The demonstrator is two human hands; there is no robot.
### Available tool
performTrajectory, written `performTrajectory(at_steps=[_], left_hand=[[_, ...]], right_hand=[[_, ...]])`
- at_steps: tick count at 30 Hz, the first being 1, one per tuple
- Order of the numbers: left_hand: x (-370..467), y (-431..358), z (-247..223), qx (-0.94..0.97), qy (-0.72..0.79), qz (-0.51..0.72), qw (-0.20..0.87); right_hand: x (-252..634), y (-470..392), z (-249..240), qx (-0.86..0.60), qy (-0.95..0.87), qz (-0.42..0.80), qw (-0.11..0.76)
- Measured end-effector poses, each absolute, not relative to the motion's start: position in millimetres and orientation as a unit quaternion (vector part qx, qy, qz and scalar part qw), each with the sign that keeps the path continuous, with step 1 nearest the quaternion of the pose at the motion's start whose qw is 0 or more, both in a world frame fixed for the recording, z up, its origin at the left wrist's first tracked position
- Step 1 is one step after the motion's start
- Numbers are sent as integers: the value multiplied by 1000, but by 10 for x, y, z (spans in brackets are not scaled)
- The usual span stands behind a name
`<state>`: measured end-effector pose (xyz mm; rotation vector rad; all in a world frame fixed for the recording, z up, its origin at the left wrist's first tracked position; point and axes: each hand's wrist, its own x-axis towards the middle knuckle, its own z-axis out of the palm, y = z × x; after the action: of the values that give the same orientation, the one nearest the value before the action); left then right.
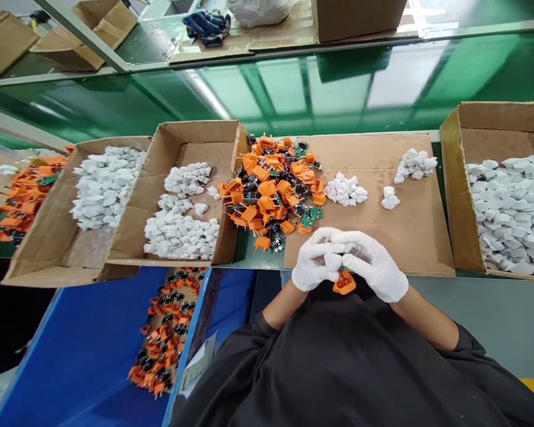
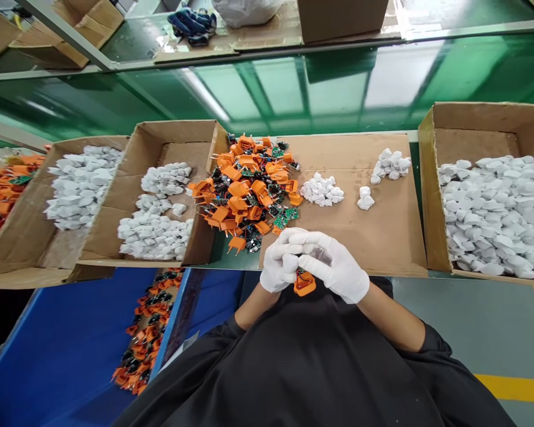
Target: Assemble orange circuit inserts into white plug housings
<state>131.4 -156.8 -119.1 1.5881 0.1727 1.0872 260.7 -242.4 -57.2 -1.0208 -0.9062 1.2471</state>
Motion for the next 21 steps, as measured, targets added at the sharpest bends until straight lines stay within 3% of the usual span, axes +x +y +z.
performTrajectory(at_steps=[8,16,21], left_hand=[[1307,-1469,-1056,756,35,473,451],[1264,-1457,-1062,763,74,448,460],[1258,-1465,-1064,738,90,422,520]], right_hand=[[2683,-2422,-575,-490,-392,527,573],[2742,-2400,-595,-527,-369,544,539],[2741,-2365,-585,-514,-344,578,532]])
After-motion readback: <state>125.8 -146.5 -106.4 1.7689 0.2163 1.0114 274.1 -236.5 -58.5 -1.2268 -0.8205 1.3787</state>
